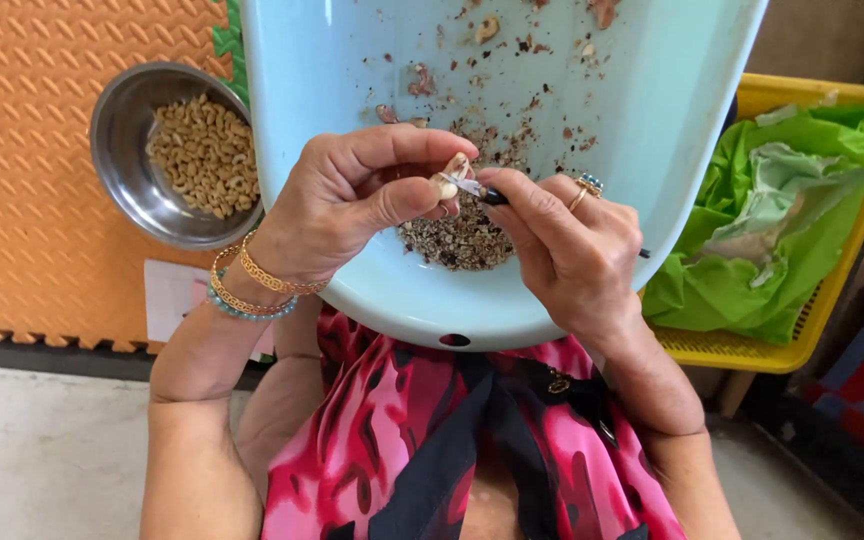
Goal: Peeling the inner skin off cashew nuts using a small handheld scraping tool.
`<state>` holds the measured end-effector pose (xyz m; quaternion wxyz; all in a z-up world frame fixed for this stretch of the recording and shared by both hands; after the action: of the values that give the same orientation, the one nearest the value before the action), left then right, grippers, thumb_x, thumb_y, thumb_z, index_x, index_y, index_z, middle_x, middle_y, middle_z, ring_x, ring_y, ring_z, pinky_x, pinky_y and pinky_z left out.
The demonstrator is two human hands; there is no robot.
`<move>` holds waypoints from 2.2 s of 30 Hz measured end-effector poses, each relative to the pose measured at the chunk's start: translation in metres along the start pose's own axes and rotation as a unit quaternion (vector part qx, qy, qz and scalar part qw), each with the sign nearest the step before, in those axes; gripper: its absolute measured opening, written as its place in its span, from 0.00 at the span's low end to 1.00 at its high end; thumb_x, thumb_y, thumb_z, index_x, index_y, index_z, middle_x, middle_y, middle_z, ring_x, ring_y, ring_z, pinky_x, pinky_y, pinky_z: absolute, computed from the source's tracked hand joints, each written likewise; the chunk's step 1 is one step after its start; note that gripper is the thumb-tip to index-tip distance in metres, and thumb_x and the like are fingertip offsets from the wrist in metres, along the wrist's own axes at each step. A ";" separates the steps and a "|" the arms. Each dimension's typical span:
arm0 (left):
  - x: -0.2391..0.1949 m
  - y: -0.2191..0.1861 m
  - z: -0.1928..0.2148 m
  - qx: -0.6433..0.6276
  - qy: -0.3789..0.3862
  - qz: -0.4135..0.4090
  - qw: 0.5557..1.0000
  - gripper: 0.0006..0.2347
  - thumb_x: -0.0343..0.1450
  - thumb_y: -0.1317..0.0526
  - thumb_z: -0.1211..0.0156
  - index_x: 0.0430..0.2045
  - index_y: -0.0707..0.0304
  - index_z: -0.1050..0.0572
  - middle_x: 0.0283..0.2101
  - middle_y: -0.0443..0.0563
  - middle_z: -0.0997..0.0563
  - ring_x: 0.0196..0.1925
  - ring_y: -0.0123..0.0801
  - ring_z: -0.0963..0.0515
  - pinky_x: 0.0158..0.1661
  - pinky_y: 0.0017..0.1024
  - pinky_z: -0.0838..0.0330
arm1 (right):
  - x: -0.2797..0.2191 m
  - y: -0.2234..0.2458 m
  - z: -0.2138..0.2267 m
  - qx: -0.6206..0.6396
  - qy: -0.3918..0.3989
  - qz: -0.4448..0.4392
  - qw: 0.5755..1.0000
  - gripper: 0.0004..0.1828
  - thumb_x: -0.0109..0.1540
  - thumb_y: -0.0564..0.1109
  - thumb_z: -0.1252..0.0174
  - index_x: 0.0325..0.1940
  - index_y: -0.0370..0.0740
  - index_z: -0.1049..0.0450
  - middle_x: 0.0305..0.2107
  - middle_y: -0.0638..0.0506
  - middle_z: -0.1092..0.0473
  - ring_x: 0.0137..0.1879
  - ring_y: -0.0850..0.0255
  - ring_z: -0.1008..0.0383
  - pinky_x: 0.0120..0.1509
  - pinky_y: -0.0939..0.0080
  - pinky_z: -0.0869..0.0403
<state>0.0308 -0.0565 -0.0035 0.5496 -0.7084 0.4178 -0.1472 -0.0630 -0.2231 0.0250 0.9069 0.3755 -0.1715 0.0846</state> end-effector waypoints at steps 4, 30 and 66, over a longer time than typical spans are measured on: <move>-0.006 0.009 -0.002 -0.028 -0.012 -0.012 0.999 0.16 0.76 0.64 0.40 0.58 0.72 0.28 0.59 0.56 0.21 0.50 0.34 0.16 0.56 0.26 0.17 | -0.004 0.001 0.002 -0.119 -0.028 0.083 0.989 0.10 0.74 0.44 0.41 0.58 0.41 0.20 0.31 0.52 0.29 0.28 0.62 0.35 0.33 0.62 0.36; -0.022 0.006 -0.003 0.058 -0.055 -0.143 0.986 0.13 0.77 0.70 0.37 0.55 0.69 0.27 0.48 0.52 0.22 0.48 0.32 0.19 0.54 0.25 0.19 | -0.014 -0.005 0.001 -0.043 -0.013 0.005 0.999 0.10 0.75 0.39 0.42 0.58 0.32 0.21 0.32 0.44 0.27 0.29 0.57 0.35 0.35 0.57 0.34; -0.029 0.005 0.000 0.098 -0.101 -0.106 0.984 0.15 0.66 0.68 0.24 0.44 0.68 0.22 0.40 0.52 0.16 0.42 0.24 0.17 0.51 0.21 0.14 | -0.025 0.017 -0.016 -0.153 -0.066 0.107 0.980 0.11 0.74 0.41 0.36 0.59 0.35 0.21 0.34 0.47 0.23 0.30 0.63 0.30 0.30 0.60 0.34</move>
<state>0.0108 -0.0347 -0.0003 0.6366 -0.7028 0.2666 -0.1725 -0.0866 -0.2007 0.0164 0.9258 0.2168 -0.2815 0.1287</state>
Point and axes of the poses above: each hand's wrist, its own x-axis towards the middle knuckle, its own z-axis out of the back of the hand, y = z × x, the point moved 6 cm from there along x, towards the middle knuckle
